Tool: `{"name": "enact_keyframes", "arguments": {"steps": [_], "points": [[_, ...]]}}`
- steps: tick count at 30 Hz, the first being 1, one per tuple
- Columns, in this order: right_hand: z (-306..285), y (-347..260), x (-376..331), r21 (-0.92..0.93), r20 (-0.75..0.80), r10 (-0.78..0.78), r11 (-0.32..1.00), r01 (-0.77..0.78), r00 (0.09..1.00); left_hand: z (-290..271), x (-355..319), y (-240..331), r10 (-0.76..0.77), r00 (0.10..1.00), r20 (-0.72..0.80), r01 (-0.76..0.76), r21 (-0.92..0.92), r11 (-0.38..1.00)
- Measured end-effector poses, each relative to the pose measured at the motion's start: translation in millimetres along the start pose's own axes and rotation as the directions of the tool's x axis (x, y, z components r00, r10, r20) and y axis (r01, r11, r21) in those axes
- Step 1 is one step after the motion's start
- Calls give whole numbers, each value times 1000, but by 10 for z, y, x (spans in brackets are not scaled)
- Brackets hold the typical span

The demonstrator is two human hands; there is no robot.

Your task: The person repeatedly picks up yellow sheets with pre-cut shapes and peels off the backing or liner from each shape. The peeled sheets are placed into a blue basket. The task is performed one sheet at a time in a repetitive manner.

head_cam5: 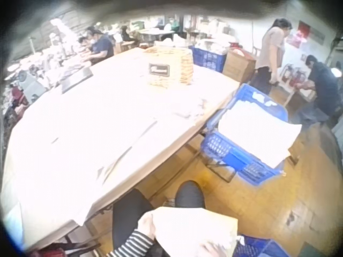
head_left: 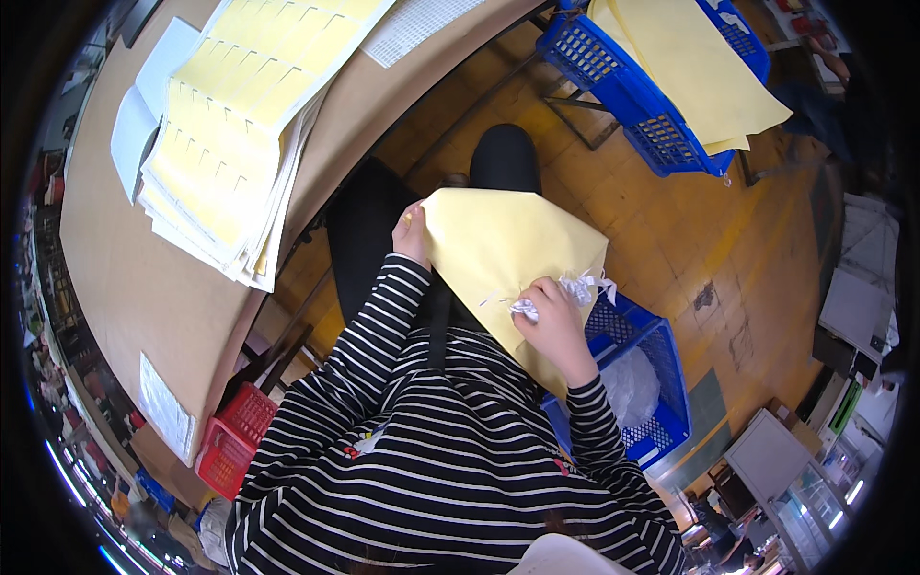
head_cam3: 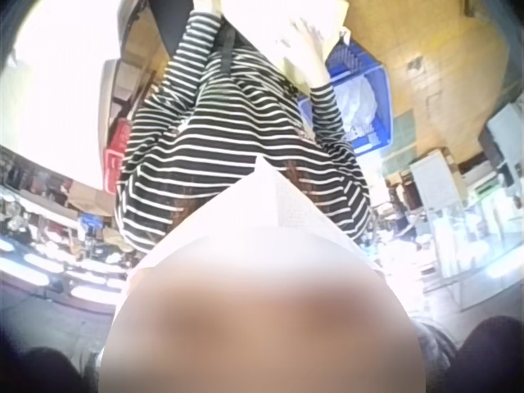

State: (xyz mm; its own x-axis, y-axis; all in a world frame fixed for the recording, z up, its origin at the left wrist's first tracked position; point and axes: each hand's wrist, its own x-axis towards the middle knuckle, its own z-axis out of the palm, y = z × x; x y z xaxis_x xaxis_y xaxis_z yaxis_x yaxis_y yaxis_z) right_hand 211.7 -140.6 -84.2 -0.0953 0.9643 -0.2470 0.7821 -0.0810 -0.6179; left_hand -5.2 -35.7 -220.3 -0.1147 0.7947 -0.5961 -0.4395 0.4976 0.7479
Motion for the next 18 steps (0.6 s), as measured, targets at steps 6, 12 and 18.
{"name": "enact_keyframes", "arguments": {"steps": [6,12,18], "points": [[-122,-167,14,107,-21,-123,986,124,992,70,3,-29,11,1000,27,-9,-54,999],[226,-33,59,-191,32,-113,975,117,993,111,-27,-21,14,1000,5,-14,-15,1000],[249,42,3,-133,79,-22,991,33,997,29,55,-139,8,1000,3,-8,-14,1000]]}}
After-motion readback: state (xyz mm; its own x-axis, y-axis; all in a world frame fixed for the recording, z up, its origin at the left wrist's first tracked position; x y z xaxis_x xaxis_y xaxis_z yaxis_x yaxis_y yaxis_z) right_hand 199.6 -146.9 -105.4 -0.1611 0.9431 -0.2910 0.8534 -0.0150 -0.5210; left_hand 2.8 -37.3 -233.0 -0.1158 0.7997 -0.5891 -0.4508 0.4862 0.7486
